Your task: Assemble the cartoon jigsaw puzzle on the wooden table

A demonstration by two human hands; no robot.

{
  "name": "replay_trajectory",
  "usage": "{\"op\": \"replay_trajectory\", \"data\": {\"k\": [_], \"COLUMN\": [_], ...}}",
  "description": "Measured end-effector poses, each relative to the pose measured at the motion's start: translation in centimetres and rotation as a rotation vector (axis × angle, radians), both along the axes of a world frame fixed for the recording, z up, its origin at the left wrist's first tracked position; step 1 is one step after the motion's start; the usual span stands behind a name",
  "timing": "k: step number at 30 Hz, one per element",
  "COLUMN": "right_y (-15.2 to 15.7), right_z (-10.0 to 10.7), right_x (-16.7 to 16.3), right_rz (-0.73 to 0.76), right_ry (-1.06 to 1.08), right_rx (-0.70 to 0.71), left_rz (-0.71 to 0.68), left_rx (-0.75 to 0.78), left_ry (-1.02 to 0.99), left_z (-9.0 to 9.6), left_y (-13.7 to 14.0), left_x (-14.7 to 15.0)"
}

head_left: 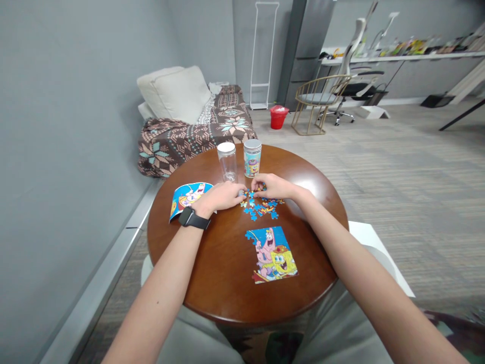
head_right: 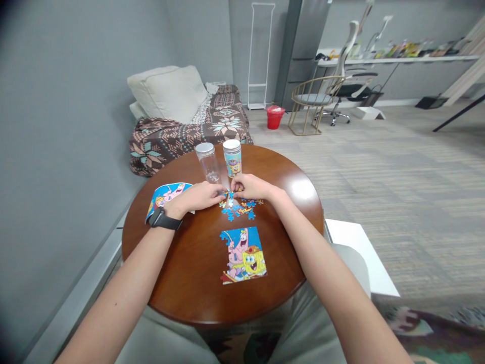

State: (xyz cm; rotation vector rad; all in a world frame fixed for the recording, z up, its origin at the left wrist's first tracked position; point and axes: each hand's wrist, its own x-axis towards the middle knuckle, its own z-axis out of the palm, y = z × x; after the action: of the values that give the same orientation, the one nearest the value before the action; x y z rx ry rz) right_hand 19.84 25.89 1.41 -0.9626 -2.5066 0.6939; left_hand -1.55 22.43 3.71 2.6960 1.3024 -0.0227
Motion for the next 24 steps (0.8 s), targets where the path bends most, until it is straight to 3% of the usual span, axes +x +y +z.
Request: {"op": "replay_trajectory", "data": {"k": [24], "right_y": [0.3], "right_z": [-0.5], "right_x": [0.1], "right_rz": [0.002], "right_ry": [0.023], "right_rx": [-0.014], "left_rz": [0.02], "left_rx": [0.104], "left_ry": [0.038], "left_z": [-0.2], "left_y": [-0.7], "left_x": [1.1]}}
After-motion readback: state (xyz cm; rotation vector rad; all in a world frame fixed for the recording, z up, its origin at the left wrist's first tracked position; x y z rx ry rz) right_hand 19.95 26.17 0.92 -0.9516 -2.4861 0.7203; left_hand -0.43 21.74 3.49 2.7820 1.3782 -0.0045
